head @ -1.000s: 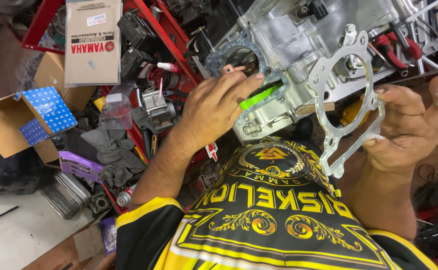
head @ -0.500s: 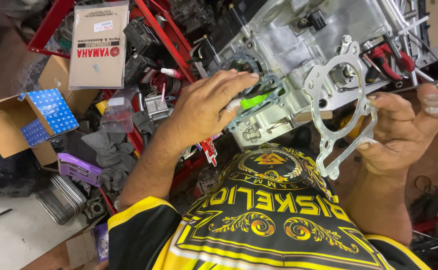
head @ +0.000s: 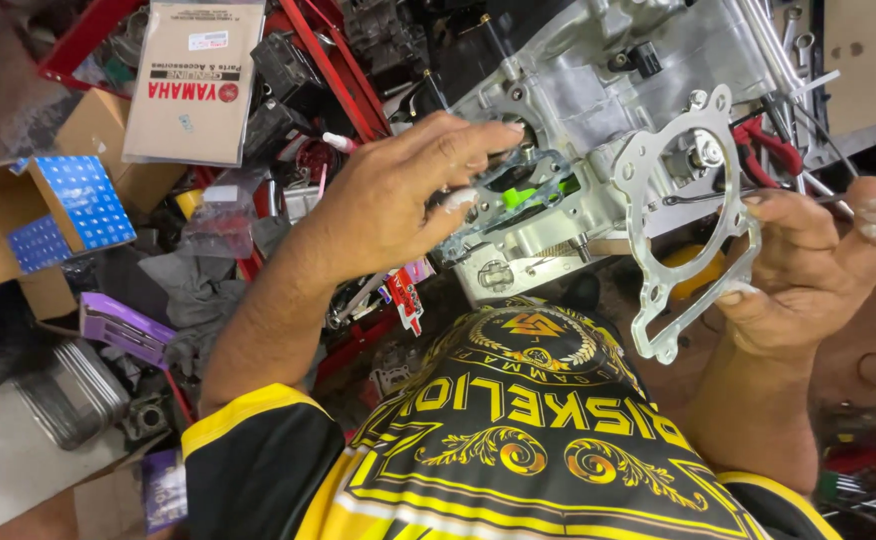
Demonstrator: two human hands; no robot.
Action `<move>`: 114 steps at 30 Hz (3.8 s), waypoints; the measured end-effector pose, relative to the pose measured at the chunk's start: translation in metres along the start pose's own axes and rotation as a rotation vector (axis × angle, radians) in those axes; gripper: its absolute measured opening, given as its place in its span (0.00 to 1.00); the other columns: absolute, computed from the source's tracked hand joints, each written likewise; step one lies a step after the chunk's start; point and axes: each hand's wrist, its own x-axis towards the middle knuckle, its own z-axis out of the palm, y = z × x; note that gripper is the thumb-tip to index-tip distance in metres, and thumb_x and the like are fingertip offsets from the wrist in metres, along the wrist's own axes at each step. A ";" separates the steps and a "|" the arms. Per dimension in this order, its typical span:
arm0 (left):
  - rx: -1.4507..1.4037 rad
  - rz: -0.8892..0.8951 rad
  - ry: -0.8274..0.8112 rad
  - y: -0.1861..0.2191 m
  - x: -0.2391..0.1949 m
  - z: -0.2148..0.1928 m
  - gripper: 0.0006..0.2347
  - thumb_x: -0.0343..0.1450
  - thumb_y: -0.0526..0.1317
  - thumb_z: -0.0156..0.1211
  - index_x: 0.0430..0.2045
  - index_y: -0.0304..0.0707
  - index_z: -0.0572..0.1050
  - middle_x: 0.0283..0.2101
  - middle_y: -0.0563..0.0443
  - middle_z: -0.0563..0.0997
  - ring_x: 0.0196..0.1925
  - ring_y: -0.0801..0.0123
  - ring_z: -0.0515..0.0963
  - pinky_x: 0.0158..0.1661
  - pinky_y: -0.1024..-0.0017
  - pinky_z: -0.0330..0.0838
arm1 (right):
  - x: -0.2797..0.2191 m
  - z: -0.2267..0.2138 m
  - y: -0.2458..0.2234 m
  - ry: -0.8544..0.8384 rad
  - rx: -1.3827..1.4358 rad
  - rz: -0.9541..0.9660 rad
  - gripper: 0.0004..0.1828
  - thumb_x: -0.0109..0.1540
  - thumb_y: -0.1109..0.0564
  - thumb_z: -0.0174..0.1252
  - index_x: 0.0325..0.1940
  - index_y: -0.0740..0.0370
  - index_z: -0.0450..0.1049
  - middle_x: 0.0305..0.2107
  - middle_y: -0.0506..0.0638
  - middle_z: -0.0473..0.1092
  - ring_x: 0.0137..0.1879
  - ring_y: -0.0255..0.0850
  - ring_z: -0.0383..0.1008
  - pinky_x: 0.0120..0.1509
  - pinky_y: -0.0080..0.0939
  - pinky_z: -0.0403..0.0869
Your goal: The person sits on the floor and handles a metal gasket, inspecting it closely. They then place the gasket onto an engine block and use a green tool to adjust a component inside the engine opening.
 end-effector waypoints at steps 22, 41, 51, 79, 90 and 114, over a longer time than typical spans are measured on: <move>0.114 -0.072 0.693 -0.009 -0.090 -0.009 0.16 0.78 0.28 0.62 0.60 0.31 0.68 0.58 0.34 0.76 0.44 0.57 0.86 0.55 0.63 0.78 | 0.113 0.098 -0.038 -0.472 -0.223 -0.033 0.53 0.55 0.71 0.71 0.74 0.58 0.44 0.52 0.77 0.68 0.54 0.56 0.66 0.80 0.50 0.57; 0.258 -0.045 0.673 -0.012 -0.112 0.026 0.16 0.78 0.28 0.64 0.59 0.30 0.68 0.50 0.31 0.79 0.48 0.45 0.82 0.53 0.55 0.80 | 0.127 0.095 -0.035 -0.925 -0.766 0.038 0.60 0.62 0.50 0.73 0.85 0.56 0.36 0.56 0.50 0.78 0.70 0.56 0.58 0.79 0.53 0.59; 0.254 -0.063 0.675 -0.017 -0.114 0.037 0.16 0.78 0.29 0.63 0.60 0.33 0.68 0.50 0.33 0.78 0.47 0.45 0.82 0.51 0.53 0.80 | 0.117 0.091 -0.013 -0.954 -0.822 -0.134 0.55 0.67 0.39 0.66 0.84 0.58 0.38 0.57 0.53 0.79 0.69 0.62 0.72 0.81 0.66 0.49; 0.335 0.072 0.555 -0.022 -0.067 0.066 0.22 0.75 0.22 0.62 0.63 0.37 0.67 0.49 0.44 0.78 0.45 0.58 0.83 0.43 0.61 0.84 | 0.088 0.094 -0.026 -0.801 -1.176 -0.147 0.55 0.64 0.43 0.69 0.85 0.62 0.46 0.52 0.48 0.84 0.62 0.61 0.70 0.80 0.68 0.47; 0.151 0.103 0.512 -0.028 -0.048 0.072 0.19 0.74 0.26 0.67 0.59 0.28 0.69 0.53 0.37 0.77 0.53 0.51 0.82 0.58 0.58 0.82 | 0.088 0.095 -0.025 -0.833 -1.186 -0.060 0.58 0.61 0.37 0.66 0.84 0.63 0.44 0.53 0.49 0.82 0.64 0.68 0.70 0.80 0.69 0.43; 0.552 0.090 0.385 0.003 -0.028 0.072 0.20 0.82 0.28 0.58 0.68 0.47 0.63 0.55 0.46 0.76 0.44 0.59 0.85 0.47 0.61 0.85 | 0.116 0.087 -0.035 -0.791 -0.741 -0.197 0.68 0.64 0.44 0.70 0.86 0.50 0.21 0.64 0.62 0.76 0.69 0.57 0.73 0.79 0.60 0.57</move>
